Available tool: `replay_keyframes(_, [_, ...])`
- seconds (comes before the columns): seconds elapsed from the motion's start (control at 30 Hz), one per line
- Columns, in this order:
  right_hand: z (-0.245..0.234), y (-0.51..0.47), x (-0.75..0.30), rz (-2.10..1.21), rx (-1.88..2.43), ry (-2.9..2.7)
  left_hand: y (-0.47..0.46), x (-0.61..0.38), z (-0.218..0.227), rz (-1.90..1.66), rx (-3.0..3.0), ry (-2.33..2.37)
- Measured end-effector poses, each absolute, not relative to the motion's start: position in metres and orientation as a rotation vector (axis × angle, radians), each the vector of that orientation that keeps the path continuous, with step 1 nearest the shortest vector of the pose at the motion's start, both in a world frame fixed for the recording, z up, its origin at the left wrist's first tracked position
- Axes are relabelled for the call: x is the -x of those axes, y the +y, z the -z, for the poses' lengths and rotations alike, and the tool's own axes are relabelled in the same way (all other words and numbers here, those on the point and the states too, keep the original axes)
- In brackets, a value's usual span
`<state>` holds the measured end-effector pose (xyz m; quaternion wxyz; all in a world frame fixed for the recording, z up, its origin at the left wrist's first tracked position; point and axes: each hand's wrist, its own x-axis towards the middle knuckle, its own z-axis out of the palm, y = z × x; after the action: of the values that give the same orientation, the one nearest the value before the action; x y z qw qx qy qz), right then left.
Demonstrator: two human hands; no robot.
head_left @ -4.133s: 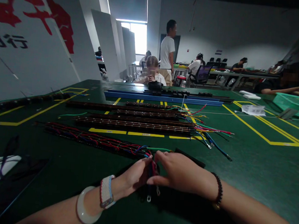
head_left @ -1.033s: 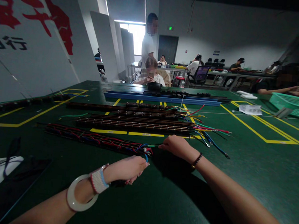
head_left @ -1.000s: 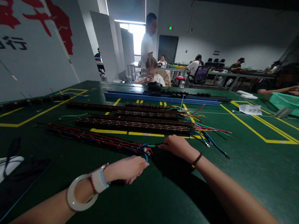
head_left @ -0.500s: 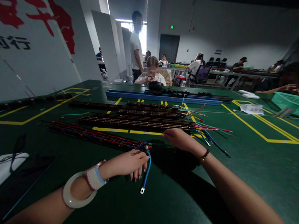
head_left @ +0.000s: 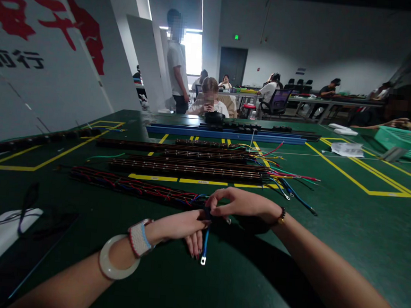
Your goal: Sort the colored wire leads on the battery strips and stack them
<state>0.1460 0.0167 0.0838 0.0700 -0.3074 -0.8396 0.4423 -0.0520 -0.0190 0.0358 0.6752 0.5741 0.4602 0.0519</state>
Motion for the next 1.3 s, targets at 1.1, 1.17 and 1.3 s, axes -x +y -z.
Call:
replay_keyframes(1.1, [-0.064,-0.024,-0.127,0.053,1.385,-3.024,-0.028,0.013,-0.015,-0.704,-1.039,1.009])
replay_keyframes(1.17, [-0.066,-0.027,-0.124,0.035,1.382,-3.039,-0.028,0.009,-0.012,-0.748,-0.928,0.946])
replay_keyframes(1.3, [-0.064,-0.034,-0.116,0.058,1.437,-3.043,-0.028,0.003,0.000,-0.821,-0.777,0.871])
